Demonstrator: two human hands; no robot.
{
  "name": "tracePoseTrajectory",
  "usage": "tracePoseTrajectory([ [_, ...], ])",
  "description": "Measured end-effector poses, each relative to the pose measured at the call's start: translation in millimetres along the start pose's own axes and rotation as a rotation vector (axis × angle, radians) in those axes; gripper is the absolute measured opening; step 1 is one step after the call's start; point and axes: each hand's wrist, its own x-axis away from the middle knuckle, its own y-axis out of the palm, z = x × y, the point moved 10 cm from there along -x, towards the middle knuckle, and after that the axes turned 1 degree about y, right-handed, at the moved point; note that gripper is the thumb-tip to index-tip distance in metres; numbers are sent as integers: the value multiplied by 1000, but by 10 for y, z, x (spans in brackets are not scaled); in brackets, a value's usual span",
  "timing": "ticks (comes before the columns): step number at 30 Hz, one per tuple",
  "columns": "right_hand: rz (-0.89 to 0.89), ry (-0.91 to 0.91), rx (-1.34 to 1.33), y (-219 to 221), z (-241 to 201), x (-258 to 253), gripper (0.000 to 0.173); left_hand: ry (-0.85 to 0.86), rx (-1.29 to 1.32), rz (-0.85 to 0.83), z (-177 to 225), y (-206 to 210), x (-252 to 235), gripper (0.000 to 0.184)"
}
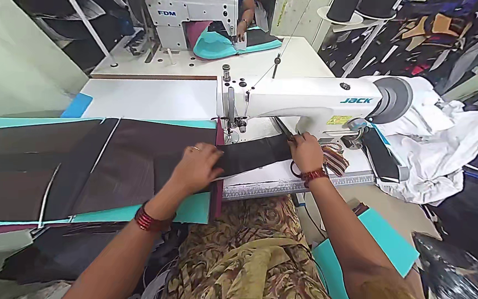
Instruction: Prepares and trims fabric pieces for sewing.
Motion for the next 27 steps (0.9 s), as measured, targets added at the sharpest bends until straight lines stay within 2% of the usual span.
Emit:
tracePoseTrajectory([
  [2, -87, 123, 40, -87, 75, 234, 34, 159, -11, 13, 369, 137, 12, 43],
  [5, -329, 268, 118, 40, 185, 584, 47, 180, -67, -88, 476, 362, -6, 28],
  [8, -297, 244, 155, 100, 238, 684, 44, 195, -119, -88, 501, 447, -6, 21],
  [10, -354, 278, 172, 71, 300, 675, 45, 158, -141, -130, 557, 495, 10, 23],
  [13, -586, 383, 253, -57, 444, 706, 54, -10, -118, -329, 563, 609, 25, 32],
  [16, -725, 398, 245, -153, 640, 872, 42, -129, -62, -305, 538, 640, 37, 37],
  [18, -685, 409, -32, -118, 791, 1091, 28, -143, -101, -329, 555, 656, 37, 36],
  [21, -601, 520, -709, -92, 762, 1701, 13, -73, -208, -335, 633, 666, 51, 32],
  [22, -612, 562, -921, -61, 711, 1923, 16, -59, -202, -309, 637, 659, 53, 31],
  [24, -731, 597, -1241, 30, 559, 2350, 44, -15, -178, -162, 620, 603, 85, 30],
  [25, -822, 578, -1337, 77, 462, 2521, 51, 19, -175, -38, 609, 557, 113, 29],
  [27, -998, 470, -1423, 153, 260, 2775, 54, 70, -164, 150, 602, 471, 166, 24],
])
